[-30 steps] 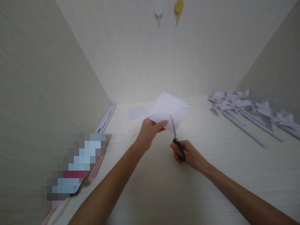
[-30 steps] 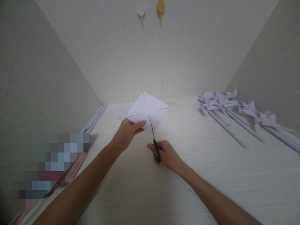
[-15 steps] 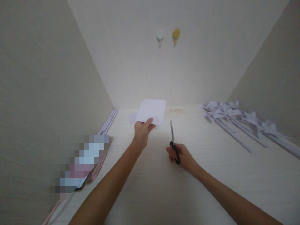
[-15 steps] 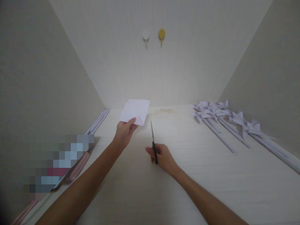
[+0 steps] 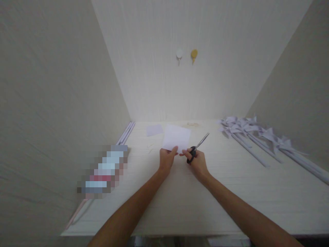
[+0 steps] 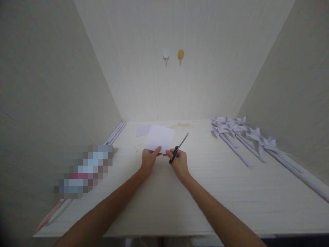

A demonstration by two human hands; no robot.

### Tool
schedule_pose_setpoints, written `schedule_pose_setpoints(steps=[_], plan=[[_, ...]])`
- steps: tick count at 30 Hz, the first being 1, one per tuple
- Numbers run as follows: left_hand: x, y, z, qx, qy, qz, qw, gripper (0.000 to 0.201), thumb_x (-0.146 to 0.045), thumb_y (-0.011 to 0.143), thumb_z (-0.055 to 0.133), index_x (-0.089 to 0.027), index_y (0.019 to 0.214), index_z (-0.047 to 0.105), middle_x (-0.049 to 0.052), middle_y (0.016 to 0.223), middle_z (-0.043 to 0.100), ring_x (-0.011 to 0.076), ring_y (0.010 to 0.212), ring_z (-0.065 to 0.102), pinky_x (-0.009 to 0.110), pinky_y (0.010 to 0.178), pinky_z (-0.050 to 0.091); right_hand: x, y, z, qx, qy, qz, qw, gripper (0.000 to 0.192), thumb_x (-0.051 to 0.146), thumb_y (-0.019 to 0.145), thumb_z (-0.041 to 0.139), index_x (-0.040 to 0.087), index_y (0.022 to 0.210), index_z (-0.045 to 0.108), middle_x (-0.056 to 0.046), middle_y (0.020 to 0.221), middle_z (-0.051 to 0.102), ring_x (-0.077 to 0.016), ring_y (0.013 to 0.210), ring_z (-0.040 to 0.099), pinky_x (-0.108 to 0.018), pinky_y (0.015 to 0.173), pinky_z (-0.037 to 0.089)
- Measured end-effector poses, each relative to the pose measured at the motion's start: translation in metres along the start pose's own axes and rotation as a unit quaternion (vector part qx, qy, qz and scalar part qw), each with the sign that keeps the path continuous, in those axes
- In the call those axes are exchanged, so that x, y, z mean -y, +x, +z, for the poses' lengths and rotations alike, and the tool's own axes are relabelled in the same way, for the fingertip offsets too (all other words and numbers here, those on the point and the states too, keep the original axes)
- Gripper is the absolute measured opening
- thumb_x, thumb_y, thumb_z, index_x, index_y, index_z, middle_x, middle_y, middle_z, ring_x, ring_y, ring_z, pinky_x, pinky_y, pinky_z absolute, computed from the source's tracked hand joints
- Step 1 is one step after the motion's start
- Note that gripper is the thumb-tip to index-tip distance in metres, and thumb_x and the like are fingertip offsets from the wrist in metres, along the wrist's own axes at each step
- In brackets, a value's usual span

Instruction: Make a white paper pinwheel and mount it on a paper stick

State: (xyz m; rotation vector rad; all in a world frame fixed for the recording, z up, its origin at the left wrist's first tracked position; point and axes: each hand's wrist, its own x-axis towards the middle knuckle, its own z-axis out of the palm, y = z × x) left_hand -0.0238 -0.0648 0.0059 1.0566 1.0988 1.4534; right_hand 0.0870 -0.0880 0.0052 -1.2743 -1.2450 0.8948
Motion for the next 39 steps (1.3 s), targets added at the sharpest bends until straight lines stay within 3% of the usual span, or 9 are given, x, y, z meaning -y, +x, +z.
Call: schedule_pose_setpoints(steps=[5,11,20,29,32,39], plan=[[0.005,-0.002,0.0,0.008,-0.012,-0.019,1.0,0.018,-0.026,0.056,0.066,-0.01,0.063,0.061,0.002,0.058,0.062,0.0128,0.052,0.057,0.024,0.052,0.047,-0.011,0.007,0.002,0.06,0.004,-0.02,0.998,0.029,0.039,0.068,0.054,0.012,0.06,0.062,-0.001,0.056,0.053,-0.0098,0.052,0.041,-0.023,0.05,0.031],[0.007,-0.004,0.0,0.004,-0.066,-0.031,0.997,0.027,-0.029,0.055,0.067,-0.012,0.075,0.059,0.003,0.074,0.063,0.0121,0.06,0.058,0.022,0.051,0.046,-0.009,0.006,0.002,0.112,0.002,-0.015,0.994,0.025,0.033,0.07,0.053,0.012,0.058,0.06,0.0,0.055,0.053,-0.0086,0.051,0.039,-0.022,0.049,0.029],[0.007,-0.001,-0.003,-0.05,0.018,0.02,0.998,0.03,-0.032,0.054,0.068,-0.011,0.073,0.059,0.009,0.086,0.064,0.0184,0.078,0.06,0.03,0.072,0.047,-0.011,0.009,0.003,0.115,0.101,0.032,0.988,0.021,0.031,0.067,0.057,0.013,0.058,0.057,0.0,0.052,0.056,-0.006,0.042,0.033,-0.021,0.04,0.022],[0.01,0.002,-0.003,-0.112,0.025,0.002,0.993,0.029,-0.031,0.052,0.069,-0.011,0.071,0.059,0.011,0.083,0.065,0.0212,0.079,0.061,0.032,0.068,0.048,-0.017,0.008,0.003,0.138,0.193,0.031,0.971,0.017,0.027,0.061,0.064,0.013,0.071,0.061,0.001,0.055,0.058,-0.0049,0.041,0.033,-0.021,0.039,0.02],[0.011,0.003,-0.003,-0.113,0.016,-0.004,0.993,0.029,-0.03,0.052,0.069,-0.011,0.073,0.059,0.01,0.084,0.065,0.02,0.076,0.061,0.031,0.066,0.049,-0.014,0.007,0.003,0.132,0.174,0.026,0.975,0.02,0.026,0.059,0.066,0.014,0.073,0.062,0.0,0.058,0.06,-0.0058,0.043,0.035,-0.021,0.041,0.023],[0.01,0.0,-0.002,-0.079,0.039,0.027,0.996,0.029,-0.03,0.053,0.068,-0.011,0.073,0.061,0.009,0.081,0.066,0.0187,0.073,0.061,0.029,0.064,0.048,-0.008,0.006,0.003,0.073,0.046,-0.01,0.996,0.02,0.03,0.062,0.063,0.013,0.052,0.058,0.0,0.051,0.055,-0.0084,0.048,0.042,-0.022,0.047,0.031]])
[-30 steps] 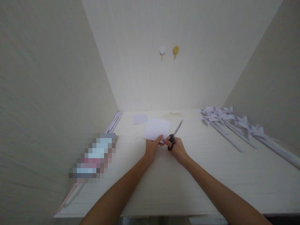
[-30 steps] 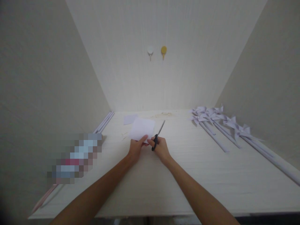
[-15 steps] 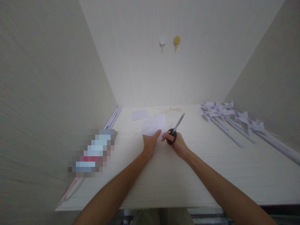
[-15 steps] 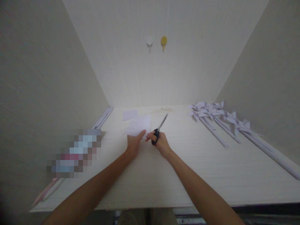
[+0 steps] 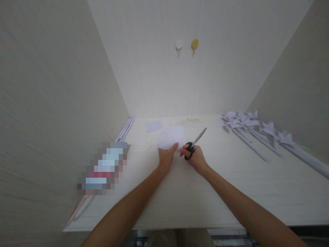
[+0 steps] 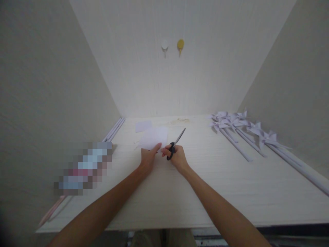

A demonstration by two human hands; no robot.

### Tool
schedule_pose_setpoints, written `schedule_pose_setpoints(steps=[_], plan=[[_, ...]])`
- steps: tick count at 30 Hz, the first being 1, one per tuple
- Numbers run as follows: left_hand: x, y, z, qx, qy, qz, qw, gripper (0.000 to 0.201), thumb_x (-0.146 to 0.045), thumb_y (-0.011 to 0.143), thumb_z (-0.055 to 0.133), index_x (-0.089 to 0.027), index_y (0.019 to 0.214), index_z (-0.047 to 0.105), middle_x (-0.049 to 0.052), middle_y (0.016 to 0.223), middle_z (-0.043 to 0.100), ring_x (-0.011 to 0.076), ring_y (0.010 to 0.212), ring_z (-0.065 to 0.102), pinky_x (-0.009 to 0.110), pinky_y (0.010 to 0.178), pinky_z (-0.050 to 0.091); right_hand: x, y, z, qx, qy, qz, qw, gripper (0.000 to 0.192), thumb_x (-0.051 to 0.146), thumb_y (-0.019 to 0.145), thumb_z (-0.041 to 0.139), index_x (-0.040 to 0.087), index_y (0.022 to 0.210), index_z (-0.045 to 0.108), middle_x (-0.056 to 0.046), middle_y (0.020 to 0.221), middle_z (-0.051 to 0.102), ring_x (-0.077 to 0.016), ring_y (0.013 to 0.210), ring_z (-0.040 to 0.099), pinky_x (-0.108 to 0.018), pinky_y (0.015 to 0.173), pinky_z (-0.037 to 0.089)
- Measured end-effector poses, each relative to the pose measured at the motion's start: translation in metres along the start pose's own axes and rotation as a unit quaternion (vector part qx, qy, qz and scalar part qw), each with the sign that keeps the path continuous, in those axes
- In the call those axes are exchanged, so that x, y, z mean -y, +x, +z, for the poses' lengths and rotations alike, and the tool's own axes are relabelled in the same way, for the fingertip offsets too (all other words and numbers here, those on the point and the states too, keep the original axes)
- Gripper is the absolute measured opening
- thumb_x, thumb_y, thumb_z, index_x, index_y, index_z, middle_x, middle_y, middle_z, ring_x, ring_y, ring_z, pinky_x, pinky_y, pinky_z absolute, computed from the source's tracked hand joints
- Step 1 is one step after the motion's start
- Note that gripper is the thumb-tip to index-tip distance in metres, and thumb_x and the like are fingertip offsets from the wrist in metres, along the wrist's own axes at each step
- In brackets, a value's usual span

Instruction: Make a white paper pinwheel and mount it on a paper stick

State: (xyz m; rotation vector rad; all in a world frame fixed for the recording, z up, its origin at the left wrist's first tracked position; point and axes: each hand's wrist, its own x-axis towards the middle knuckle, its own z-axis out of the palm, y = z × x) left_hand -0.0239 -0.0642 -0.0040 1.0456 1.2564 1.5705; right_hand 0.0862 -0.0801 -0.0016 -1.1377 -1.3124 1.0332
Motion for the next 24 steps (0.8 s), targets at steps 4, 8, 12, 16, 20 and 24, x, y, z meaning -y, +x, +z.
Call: schedule_pose_setpoints(steps=[4,8,12,16,20,24], plan=[[-0.002,-0.0027,0.0004,0.017,0.007,0.031,0.999,0.024,-0.029,0.055,0.066,-0.011,0.071,0.06,0.007,0.076,0.066,0.0175,0.072,0.06,0.029,0.068,0.047,-0.0017,0.0007,-0.0013,-0.021,-0.013,0.001,1.0,0.024,0.033,0.065,0.06,0.014,0.05,0.056,0.003,0.045,0.048,-0.0072,0.043,0.037,-0.022,0.044,0.028],[-0.0036,-0.0047,0.0006,0.029,0.005,0.052,0.998,0.024,-0.029,0.057,0.065,-0.012,0.073,0.061,0.006,0.077,0.066,0.0171,0.074,0.06,0.029,0.072,0.046,-0.0008,0.0007,-0.0014,-0.02,-0.012,0.008,1.0,0.026,0.035,0.066,0.059,0.014,0.05,0.057,0.004,0.042,0.043,-0.0067,0.042,0.034,-0.022,0.043,0.026],[-0.0058,-0.0054,0.001,0.028,0.016,0.04,0.999,0.023,-0.028,0.057,0.065,-0.012,0.072,0.061,0.006,0.077,0.066,0.0173,0.073,0.06,0.029,0.071,0.046,0.0001,0.0009,-0.0006,-0.014,-0.009,0.006,1.0,0.027,0.036,0.066,0.059,0.014,0.05,0.057,0.004,0.044,0.043,-0.0065,0.043,0.033,-0.022,0.043,0.025],[-0.0074,-0.0051,0.0013,0.022,0.018,0.033,0.999,0.025,-0.027,0.055,0.066,-0.011,0.074,0.061,0.007,0.08,0.066,0.0179,0.075,0.06,0.03,0.072,0.046,0.0011,0.0006,0.0,-0.011,-0.002,0.012,1.0,0.028,0.037,0.065,0.059,0.014,0.05,0.057,0.004,0.043,0.042,-0.0063,0.042,0.032,-0.022,0.042,0.024],[-0.0075,-0.0047,0.001,0.027,0.018,0.037,0.999,0.025,-0.026,0.056,0.065,-0.011,0.076,0.061,0.007,0.08,0.066,0.0169,0.075,0.06,0.03,0.074,0.046,0.0016,0.0005,0.0,-0.003,-0.006,0.011,1.0,0.029,0.038,0.066,0.058,0.014,0.05,0.057,0.004,0.043,0.043,-0.0066,0.042,0.032,-0.022,0.042,0.024],[-0.0055,-0.004,0.0005,0.024,0.019,0.03,0.999,0.023,-0.028,0.057,0.065,-0.012,0.073,0.06,0.005,0.075,0.065,0.016,0.071,0.06,0.029,0.069,0.046,-0.0002,0.0014,0.0001,0.002,-0.006,0.008,1.0,0.028,0.038,0.067,0.058,0.014,0.051,0.058,0.003,0.045,0.045,-0.0066,0.043,0.033,-0.022,0.043,0.024]])
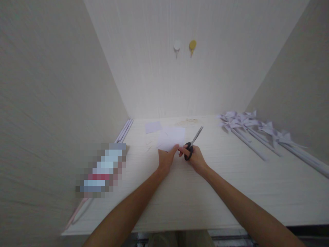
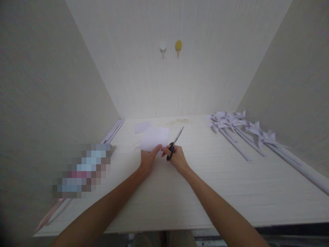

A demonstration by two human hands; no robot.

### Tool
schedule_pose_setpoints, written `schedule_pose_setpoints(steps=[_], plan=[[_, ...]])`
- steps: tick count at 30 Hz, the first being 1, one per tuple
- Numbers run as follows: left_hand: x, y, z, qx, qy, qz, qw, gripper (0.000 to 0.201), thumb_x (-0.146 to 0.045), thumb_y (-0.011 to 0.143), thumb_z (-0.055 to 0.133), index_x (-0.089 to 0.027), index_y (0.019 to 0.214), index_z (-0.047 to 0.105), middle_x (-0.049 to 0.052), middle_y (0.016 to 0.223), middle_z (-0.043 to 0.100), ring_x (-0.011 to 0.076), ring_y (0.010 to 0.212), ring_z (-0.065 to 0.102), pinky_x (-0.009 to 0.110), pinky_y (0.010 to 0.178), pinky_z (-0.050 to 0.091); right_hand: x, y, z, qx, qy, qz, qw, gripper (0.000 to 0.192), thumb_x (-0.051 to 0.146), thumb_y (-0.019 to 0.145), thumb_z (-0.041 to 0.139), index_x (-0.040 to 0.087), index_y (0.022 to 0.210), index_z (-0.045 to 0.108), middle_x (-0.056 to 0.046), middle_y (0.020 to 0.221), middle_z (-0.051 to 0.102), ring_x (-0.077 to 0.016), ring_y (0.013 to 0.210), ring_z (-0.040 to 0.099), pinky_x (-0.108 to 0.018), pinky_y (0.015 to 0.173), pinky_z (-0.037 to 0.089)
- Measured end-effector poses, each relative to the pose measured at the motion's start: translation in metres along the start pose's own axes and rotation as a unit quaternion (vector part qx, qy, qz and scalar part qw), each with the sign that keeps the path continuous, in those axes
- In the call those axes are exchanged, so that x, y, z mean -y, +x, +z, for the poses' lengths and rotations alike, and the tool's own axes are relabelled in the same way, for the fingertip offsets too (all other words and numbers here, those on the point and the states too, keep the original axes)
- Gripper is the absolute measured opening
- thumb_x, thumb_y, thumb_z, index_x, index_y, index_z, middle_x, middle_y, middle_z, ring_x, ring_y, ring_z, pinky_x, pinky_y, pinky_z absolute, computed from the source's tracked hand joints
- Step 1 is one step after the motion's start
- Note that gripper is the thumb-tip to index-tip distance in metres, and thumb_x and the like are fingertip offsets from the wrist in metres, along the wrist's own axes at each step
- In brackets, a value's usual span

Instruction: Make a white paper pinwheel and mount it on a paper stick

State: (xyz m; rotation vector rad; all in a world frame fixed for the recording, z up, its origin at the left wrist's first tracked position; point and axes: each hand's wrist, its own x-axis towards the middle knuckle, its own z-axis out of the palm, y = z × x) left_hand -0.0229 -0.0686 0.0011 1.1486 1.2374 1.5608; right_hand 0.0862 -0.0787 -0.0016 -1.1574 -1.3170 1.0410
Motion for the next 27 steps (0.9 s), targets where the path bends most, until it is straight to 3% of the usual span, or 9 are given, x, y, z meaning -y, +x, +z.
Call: schedule_pose_setpoints(steps=[16,24,27], plan=[[0.0012,0.0006,-0.0004,-0.014,-0.017,-0.031,0.999,0.026,-0.031,0.052,0.068,-0.011,0.067,0.061,0.006,0.07,0.065,0.0173,0.064,0.059,0.028,0.059,0.047,-0.002,0.0001,0.0,-0.001,-0.014,0.003,1.0,0.03,0.041,0.067,0.056,0.014,0.053,0.056,0.0,0.051,0.054,-0.0081,0.045,0.038,-0.023,0.045,0.028],[0.006,0.0015,0.0015,0.08,-0.08,-0.092,0.989,0.021,-0.028,0.056,0.064,-0.011,0.068,0.061,0.005,0.067,0.064,0.0141,0.06,0.058,0.026,0.054,0.049,-0.0039,0.0012,-0.0023,-0.01,0.006,-0.006,1.0,0.03,0.039,0.068,0.057,0.015,0.049,0.054,0.003,0.046,0.048,-0.0073,0.045,0.036,-0.023,0.045,0.026],[0.0069,0.0027,0.0008,0.075,-0.066,-0.077,0.992,0.019,-0.027,0.058,0.063,-0.011,0.068,0.061,0.003,0.065,0.063,0.0134,0.058,0.058,0.025,0.051,0.049,-0.0047,0.0032,-0.0038,0.006,-0.003,0.007,1.0,0.032,0.041,0.067,0.057,0.014,0.052,0.057,0.003,0.046,0.047,-0.0068,0.044,0.034,-0.022,0.043,0.024]])
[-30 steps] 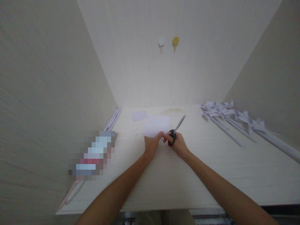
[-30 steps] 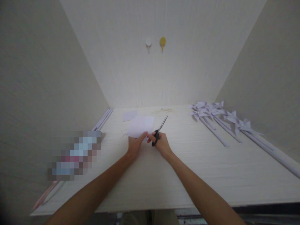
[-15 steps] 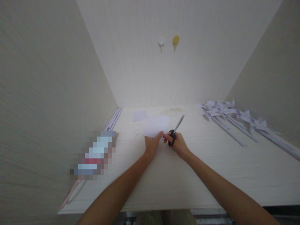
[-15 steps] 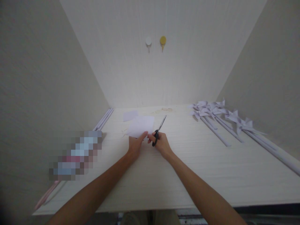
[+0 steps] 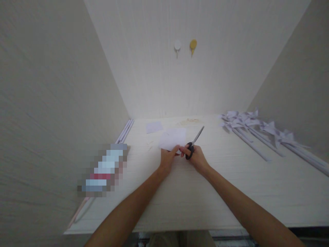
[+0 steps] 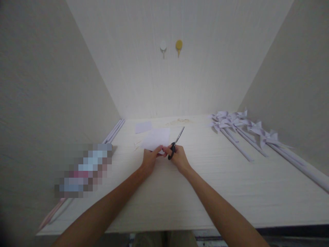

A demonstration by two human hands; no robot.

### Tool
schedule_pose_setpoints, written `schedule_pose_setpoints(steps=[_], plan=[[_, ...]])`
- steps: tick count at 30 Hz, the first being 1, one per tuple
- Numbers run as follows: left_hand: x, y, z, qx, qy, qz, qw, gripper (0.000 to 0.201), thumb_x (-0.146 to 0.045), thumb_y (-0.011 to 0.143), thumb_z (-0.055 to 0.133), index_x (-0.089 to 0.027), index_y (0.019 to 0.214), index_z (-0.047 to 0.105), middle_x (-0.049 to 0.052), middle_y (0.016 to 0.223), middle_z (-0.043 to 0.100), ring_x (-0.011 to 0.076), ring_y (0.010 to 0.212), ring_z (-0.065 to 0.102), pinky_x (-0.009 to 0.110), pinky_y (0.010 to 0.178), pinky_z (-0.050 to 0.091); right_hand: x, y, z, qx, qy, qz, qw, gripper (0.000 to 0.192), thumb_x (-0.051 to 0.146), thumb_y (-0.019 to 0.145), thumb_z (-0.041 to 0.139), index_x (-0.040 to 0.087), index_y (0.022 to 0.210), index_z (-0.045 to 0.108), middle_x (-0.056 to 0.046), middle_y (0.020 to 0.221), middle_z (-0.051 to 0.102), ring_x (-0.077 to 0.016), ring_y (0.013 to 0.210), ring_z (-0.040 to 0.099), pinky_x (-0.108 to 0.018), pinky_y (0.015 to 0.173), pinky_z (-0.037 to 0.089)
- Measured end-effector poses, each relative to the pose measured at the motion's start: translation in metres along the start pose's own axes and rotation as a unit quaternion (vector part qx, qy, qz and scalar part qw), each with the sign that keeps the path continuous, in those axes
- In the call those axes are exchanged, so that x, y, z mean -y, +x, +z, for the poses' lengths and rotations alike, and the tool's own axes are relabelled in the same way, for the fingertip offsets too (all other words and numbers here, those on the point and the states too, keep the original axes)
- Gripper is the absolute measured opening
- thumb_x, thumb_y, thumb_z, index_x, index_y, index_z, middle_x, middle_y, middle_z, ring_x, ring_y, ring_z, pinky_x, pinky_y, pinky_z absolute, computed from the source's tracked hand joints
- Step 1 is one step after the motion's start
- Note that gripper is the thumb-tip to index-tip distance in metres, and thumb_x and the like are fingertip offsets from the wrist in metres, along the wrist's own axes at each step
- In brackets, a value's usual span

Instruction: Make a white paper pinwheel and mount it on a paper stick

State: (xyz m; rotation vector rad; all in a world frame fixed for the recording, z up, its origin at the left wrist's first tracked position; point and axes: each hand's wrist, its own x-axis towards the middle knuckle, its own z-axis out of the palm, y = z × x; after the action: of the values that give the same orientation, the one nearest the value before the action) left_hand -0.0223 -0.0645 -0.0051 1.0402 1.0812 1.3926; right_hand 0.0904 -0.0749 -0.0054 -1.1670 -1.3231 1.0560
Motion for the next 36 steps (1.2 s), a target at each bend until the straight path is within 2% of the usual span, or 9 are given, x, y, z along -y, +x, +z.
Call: schedule_pose_setpoints(steps=[2,4,8,12,15,23,36], plan=[[0.0,0.002,-0.002,-0.025,0.02,0.012,0.999,0.017,-0.027,0.059,0.062,-0.012,0.066,0.061,0.003,0.063,0.063,0.013,0.057,0.058,0.024,0.049,0.048,-0.001,0.002,-0.002,0.031,-0.003,0.028,0.999,0.033,0.043,0.067,0.057,0.013,0.054,0.058,0.003,0.045,0.046,-0.006,0.042,0.032,-0.022,0.042,0.022],[0.001,0.006,-0.004,-0.049,0.029,0.02,0.998,0.017,-0.028,0.06,0.06,-0.011,0.061,0.06,0.004,0.061,0.062,0.013,0.056,0.058,0.023,0.049,0.048,-0.003,0.002,-0.005,0.08,0.017,0.067,0.994,0.031,0.042,0.066,0.058,0.012,0.057,0.058,0.002,0.05,0.051,-0.0054,0.042,0.033,-0.021,0.041,0.023],[0.001,0.016,-0.01,-0.086,-0.001,0.036,0.996,0.02,-0.029,0.064,0.056,-0.01,0.066,0.06,0.006,0.063,0.063,0.0131,0.058,0.059,0.022,0.047,0.047,-0.004,-0.002,-0.009,0.183,0.074,0.136,0.971,0.028,0.039,0.066,0.059,0.011,0.067,0.057,-0.005,0.067,0.062,-0.0056,0.047,0.043,-0.02,0.046,0.032],[-0.001,0.022,-0.014,-0.12,-0.028,0.029,0.992,0.019,-0.027,0.064,0.054,-0.009,0.07,0.059,0.007,0.065,0.064,0.0127,0.057,0.059,0.02,0.046,0.045,-0.001,-0.01,-0.008,0.24,0.058,0.149,0.958,0.028,0.041,0.07,0.054,0.013,0.067,0.054,-0.005,0.067,0.064,-0.0054,0.046,0.045,-0.019,0.044,0.032],[-0.002,0.024,-0.016,-0.129,-0.039,0.031,0.99,0.018,-0.027,0.064,0.054,-0.009,0.068,0.059,0.006,0.063,0.063,0.0121,0.055,0.059,0.02,0.046,0.045,0.003,-0.013,-0.006,0.257,0.019,0.134,0.957,0.033,0.044,0.073,0.05,0.013,0.064,0.053,-0.003,0.06,0.062,-0.005,0.041,0.042,-0.019,0.039,0.029],[0.0,0.027,-0.018,-0.151,-0.056,0.042,0.986,0.017,-0.026,0.066,0.052,-0.01,0.067,0.057,0.004,0.059,0.061,0.0108,0.051,0.058,0.021,0.048,0.046,0.015,-0.019,-0.006,0.316,-0.04,0.181,0.93,0.044,0.051,0.074,0.043,0.013,0.053,0.053,-0.002,0.043,0.058,-0.0046,0.027,0.033,-0.019,0.028,0.018],[-0.002,0.025,-0.014,-0.158,-0.09,0.028,0.983,0.013,-0.023,0.066,0.053,-0.01,0.07,0.054,0.002,0.057,0.059,0.011,0.051,0.058,0.025,0.053,0.05,0.019,-0.021,-0.004,0.303,-0.07,0.187,0.932,0.045,0.052,0.072,0.045,0.014,0.048,0.053,-0.002,0.039,0.055,-0.0037,0.025,0.029,-0.019,0.026,0.015]])
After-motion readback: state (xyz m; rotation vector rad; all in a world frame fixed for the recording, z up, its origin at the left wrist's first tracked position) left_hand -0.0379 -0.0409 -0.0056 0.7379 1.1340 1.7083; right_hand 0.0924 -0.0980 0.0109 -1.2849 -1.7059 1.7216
